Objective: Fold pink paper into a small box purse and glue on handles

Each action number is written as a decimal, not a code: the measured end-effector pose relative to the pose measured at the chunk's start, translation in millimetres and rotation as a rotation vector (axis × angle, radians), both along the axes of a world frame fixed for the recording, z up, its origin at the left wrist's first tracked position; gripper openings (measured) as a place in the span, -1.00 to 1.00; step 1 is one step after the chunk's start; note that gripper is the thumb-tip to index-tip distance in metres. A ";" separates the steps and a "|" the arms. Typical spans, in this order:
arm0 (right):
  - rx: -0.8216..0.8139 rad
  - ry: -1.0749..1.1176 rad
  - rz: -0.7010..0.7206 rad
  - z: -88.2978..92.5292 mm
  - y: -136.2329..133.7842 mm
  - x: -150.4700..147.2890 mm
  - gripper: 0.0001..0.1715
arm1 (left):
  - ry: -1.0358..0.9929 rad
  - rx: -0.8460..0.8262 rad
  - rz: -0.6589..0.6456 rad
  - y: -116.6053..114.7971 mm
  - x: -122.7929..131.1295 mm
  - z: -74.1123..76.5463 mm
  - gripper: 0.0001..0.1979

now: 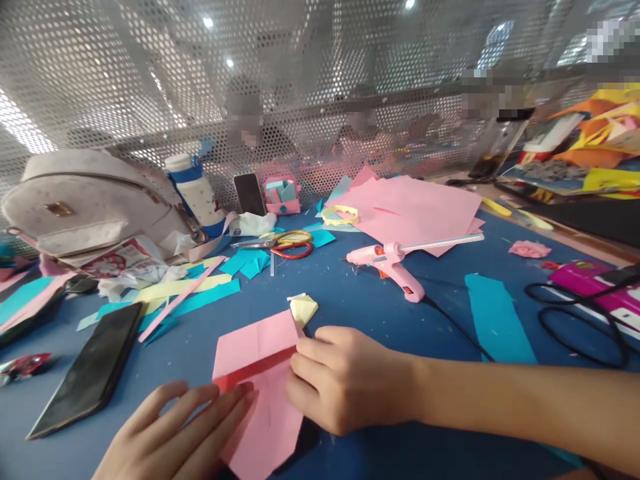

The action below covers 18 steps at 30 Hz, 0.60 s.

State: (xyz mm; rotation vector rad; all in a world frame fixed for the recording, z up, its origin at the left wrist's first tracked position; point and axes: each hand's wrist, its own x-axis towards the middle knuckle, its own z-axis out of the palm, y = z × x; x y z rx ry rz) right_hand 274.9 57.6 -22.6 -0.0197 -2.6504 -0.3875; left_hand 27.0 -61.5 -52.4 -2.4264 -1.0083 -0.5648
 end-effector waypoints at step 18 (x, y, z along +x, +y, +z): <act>0.033 0.091 0.007 -13.3 -1.6 -7.0 -0.83 | -0.057 0.020 -0.022 10.9 5.1 11.9 -0.60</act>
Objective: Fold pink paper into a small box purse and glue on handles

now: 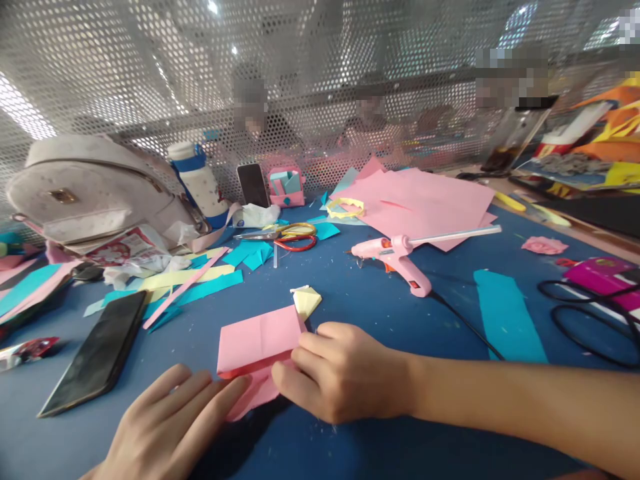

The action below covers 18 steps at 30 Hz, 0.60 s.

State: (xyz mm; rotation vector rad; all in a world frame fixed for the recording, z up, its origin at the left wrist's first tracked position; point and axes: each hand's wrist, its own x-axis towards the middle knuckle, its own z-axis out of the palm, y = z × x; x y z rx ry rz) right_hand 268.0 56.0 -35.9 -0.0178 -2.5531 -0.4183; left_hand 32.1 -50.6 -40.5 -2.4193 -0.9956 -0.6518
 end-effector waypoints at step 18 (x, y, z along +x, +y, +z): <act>-0.068 0.033 -0.020 -3.0 -2.4 -11.7 -0.80 | 0.046 0.002 0.046 5.1 1.8 11.5 -0.69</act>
